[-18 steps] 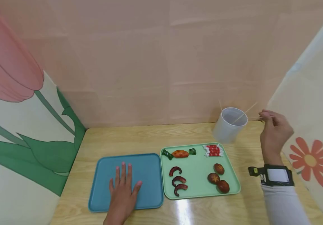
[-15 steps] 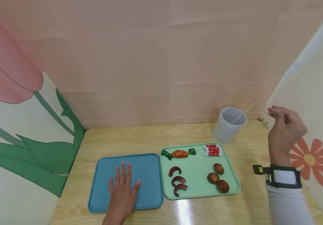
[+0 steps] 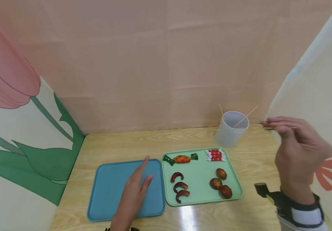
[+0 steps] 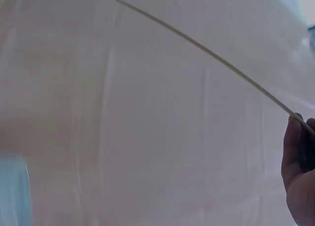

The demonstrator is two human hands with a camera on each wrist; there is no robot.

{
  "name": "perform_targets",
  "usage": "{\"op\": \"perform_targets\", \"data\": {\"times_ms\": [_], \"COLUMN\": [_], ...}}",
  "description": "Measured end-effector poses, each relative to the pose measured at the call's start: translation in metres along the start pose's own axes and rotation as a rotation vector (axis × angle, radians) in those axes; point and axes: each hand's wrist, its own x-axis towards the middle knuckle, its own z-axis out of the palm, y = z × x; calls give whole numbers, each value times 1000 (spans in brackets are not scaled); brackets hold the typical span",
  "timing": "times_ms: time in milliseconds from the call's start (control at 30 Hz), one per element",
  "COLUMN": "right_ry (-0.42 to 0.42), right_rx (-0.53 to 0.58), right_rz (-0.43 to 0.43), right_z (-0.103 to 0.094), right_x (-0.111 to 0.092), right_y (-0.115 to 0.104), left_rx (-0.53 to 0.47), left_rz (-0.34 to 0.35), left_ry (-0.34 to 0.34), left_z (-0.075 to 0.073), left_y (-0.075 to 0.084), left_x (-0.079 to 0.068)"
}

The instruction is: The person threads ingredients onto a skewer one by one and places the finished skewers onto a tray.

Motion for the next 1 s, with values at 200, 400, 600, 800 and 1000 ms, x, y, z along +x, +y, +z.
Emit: {"op": "perform_targets", "data": {"times_ms": [200,400,600,800,1000], "right_ry": [-377,-539,-595,-689,-991], "right_rx": [-14,-45,-58,-151,-640], "right_rz": [40,93,165,320,492], "right_z": [26,37,44,45,36], "right_x": [-51,-88,-104,-111,-143], "right_y": [5,18,19,31,88], "left_rx": [-21,-86,-77,-60,-221], "left_rz": [415,453,434,327,60], "left_ry": [159,153,172,231,242], "left_z": [12,22,25,25,16], "left_y": [19,26,23,16,5], "left_x": [12,11,8,4,-3]}}
